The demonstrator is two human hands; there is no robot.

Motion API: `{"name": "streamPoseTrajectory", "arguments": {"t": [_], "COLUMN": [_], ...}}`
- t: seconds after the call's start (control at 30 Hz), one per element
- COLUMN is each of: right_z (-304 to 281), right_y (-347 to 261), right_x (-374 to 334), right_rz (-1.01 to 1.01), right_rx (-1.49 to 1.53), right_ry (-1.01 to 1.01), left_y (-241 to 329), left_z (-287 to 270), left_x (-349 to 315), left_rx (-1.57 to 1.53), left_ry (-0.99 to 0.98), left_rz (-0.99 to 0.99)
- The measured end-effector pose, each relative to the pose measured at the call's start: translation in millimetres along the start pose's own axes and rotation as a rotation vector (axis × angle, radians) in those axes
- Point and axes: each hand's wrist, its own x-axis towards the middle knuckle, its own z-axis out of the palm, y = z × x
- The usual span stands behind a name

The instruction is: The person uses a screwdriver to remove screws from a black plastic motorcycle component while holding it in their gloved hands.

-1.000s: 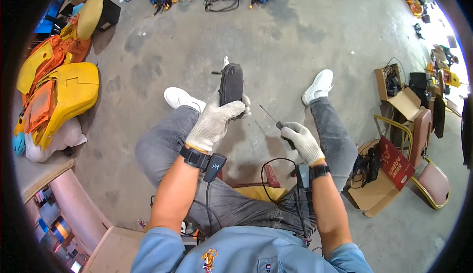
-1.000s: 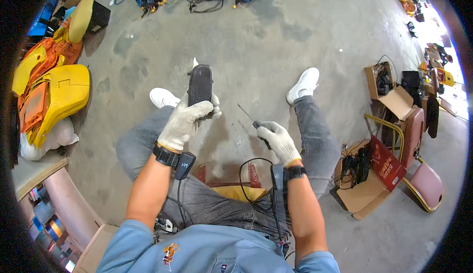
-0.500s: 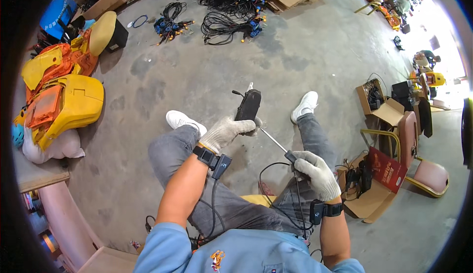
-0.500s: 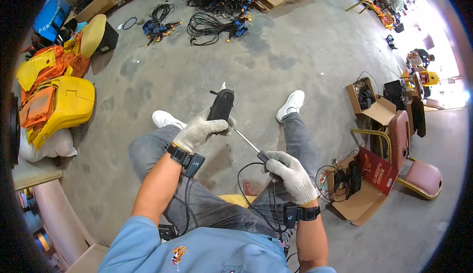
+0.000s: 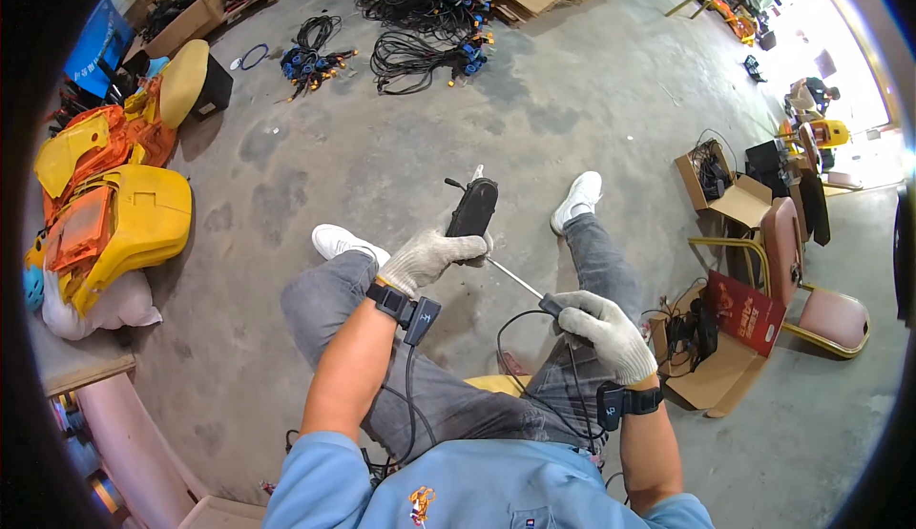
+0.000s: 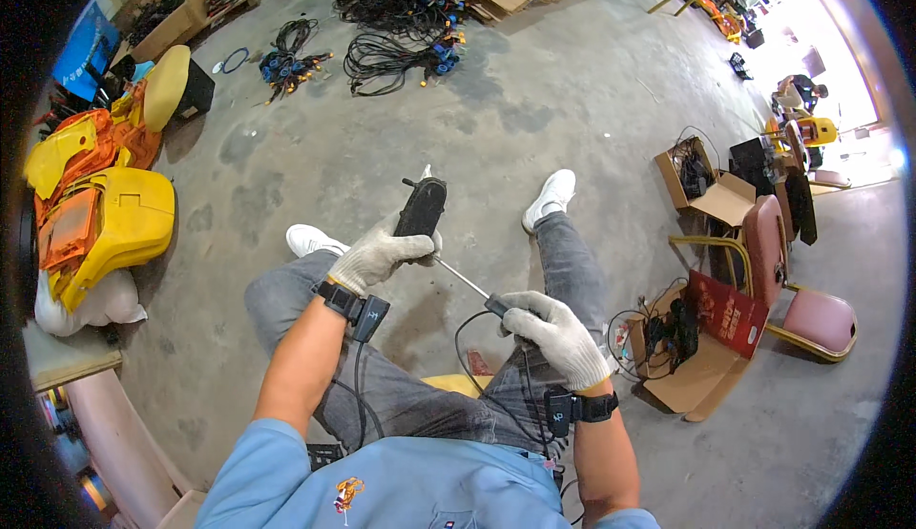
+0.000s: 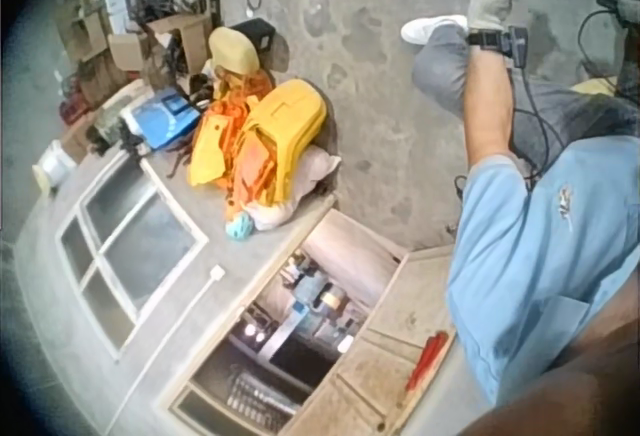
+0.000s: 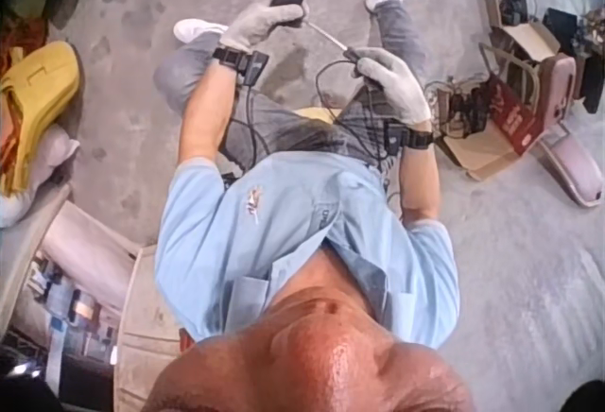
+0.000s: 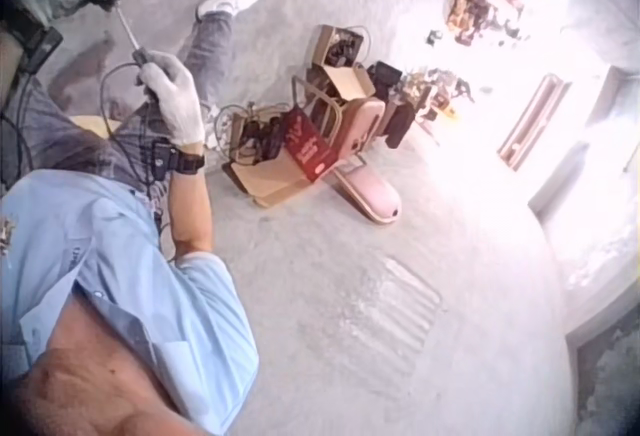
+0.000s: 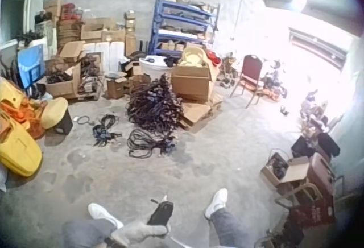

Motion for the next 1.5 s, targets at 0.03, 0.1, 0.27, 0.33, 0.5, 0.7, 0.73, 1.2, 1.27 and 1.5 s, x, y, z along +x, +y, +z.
{"name": "streamPoseTrajectory", "arguments": {"t": [0.03, 0.1, 0.27, 0.33, 0.5, 0.7, 0.73, 1.2, 1.27, 1.5], "right_z": [0, 1, 4, 4, 4, 5, 5, 4, 4, 4], "right_y": [-1, -3, -8, -10, -12, -12, -12, -9, -12, -14], "right_x": [0, 0, -2, -4, -6, -5, -5, -4, -5, -8], "right_rz": [-0.001, 0.013, 0.004, 0.001, 0.016, -0.01, -0.009, 0.002, 0.006, 0.012], "right_rx": [-0.005, 0.01, -0.032, -0.04, -0.052, -0.053, -0.052, -0.017, -0.032, -0.028], "right_ry": [-0.002, -0.001, 0.009, 0.01, 0.011, 0.015, 0.015, 0.01, 0.015, 0.029], "left_y": [0, 0, 0, -2, 1, -3, -3, -2, 1, 5], "left_z": [0, 2, 2, -3, 2, 0, -1, -1, 2, 4], "left_x": [0, -2, -4, -2, -3, -3, -2, -2, -3, -6], "left_rx": [0.007, 0.01, 0.004, 0.03, 0.01, 0.002, 0.005, 0.046, 0.03, 0.052], "left_ry": [0.011, 0.025, 0.033, 0.015, -0.005, 0.031, 0.026, -0.007, 0.009, 0.004], "left_rz": [0.008, 0.02, 0.008, -0.004, 0.012, -0.007, -0.005, -0.006, -0.025, -0.01]}}
